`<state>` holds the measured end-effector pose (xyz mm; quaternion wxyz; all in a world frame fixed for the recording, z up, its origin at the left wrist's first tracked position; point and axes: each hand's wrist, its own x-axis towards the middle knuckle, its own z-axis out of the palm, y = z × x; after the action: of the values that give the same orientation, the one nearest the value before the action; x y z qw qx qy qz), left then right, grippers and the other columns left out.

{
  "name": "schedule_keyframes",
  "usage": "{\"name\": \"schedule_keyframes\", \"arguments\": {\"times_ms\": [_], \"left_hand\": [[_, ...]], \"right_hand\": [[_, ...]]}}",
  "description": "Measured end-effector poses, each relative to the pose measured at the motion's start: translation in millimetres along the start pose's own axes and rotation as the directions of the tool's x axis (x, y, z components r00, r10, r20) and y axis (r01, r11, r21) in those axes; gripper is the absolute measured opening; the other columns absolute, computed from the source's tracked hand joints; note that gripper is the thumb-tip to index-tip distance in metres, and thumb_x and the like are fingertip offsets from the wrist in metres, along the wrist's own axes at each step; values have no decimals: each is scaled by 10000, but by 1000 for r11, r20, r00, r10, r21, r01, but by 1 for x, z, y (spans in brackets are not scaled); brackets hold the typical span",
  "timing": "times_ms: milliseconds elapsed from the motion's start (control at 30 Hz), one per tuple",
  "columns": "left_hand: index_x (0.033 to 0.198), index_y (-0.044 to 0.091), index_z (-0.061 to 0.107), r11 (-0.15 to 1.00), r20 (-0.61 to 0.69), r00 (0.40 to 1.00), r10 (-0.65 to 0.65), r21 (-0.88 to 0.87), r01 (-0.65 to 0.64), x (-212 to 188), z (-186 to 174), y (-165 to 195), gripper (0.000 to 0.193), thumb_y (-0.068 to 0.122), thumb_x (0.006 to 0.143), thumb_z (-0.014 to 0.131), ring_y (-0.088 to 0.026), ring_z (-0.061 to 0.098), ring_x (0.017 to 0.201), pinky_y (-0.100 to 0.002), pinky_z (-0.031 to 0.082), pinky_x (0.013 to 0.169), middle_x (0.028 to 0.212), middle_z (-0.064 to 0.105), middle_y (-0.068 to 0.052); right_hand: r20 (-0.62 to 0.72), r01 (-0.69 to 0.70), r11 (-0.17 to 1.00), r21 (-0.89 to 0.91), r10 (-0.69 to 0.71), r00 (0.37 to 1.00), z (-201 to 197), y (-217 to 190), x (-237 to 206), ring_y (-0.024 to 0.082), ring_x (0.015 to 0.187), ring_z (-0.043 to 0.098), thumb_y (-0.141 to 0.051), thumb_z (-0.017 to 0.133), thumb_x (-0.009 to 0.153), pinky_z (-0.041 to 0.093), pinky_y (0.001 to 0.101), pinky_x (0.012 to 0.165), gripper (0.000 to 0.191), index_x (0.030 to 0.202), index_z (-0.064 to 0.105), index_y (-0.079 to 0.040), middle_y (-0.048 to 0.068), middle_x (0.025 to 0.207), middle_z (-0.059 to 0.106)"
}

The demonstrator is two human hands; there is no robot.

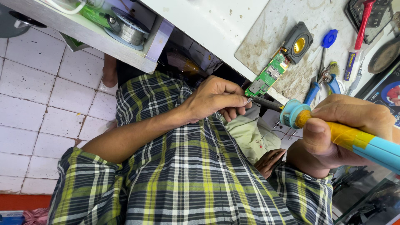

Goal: The person repairs a small electronic device with a speaker attached to a circuit board. They use tweezers to adjust components, a hot air gun to heat the board, and pliers to remove parts. The person repeatedly inspects the board and makes adjustments throughout the clip.

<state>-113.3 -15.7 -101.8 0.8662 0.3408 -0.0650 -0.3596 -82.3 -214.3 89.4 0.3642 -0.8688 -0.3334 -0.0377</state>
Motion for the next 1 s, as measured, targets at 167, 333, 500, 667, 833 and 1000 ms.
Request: {"name": "schedule_keyframes", "arguments": {"times_ms": [167, 333, 500, 667, 833, 1000], "left_hand": [[1029, -56, 759, 999, 32, 999, -10, -36, 11, 0, -1, 0, 303, 225, 976, 659, -110, 733, 675, -251, 645, 588, 885, 785, -130], [1043, -55, 757, 999, 31, 999, -35, -37, 36, 2, 0, 0, 299, 223, 967, 674, -103, 726, 691, -246, 633, 599, 898, 782, -125], [1053, -51, 757, 999, 22, 999, -35, -25, 36, 2, 0, -2, 296, 220, 965, 676, -99, 725, 692, -239, 628, 601, 886, 780, -120], [1058, -49, 756, 1000, 22, 1000, -21, -6, 21, 2, -1, -5, 294, 219, 972, 672, -98, 726, 682, -235, 629, 603, 882, 783, -121], [1057, -53, 758, 1000, 13, 1000, -25, 0, 25, 0, 0, -2, 290, 211, 966, 679, -101, 716, 672, -235, 628, 594, 877, 783, -127], [1079, -3, 765, 957, -51, 998, 36, 290, -20, -16, 4, 31, 251, 183, 925, 697, -102, 753, 710, -227, 632, 628, 877, 795, -88]], "right_hand": [[-39, -4, 1000, -5, 4, 999, 2, 0, -1, 249, 525, 626, -210, 753, 1041, 527, 322, 505, 399, 909, 552, 108, 203, 720, 616], [-116, -48, 999, 19, 50, 992, 5, -1, -7, 238, 527, 619, -232, 773, 1041, 511, 306, 502, 416, 938, 560, 110, 194, 720, 611], [-118, -49, 998, 35, 53, 992, 8, -1, -5, 230, 520, 611, -238, 775, 1032, 504, 300, 495, 421, 933, 549, 104, 193, 713, 609], [-102, -21, 999, 34, 24, 994, 6, -1, 3, 233, 519, 627, -228, 766, 1007, 529, 321, 498, 415, 903, 533, 99, 175, 686, 616], [-265, -34, 999, 22, 38, 964, -7, 15, -48, 224, 526, 614, -210, 697, 1026, 514, 324, 498, 335, 962, 544, 81, 168, 719, 602], [-969, -430, 884, -186, -92, 230, -30, 54, -150, 223, 520, 574, -233, 644, 1097, 477, 329, 489, 326, 1023, 552, 70, 174, 739, 573]]}}
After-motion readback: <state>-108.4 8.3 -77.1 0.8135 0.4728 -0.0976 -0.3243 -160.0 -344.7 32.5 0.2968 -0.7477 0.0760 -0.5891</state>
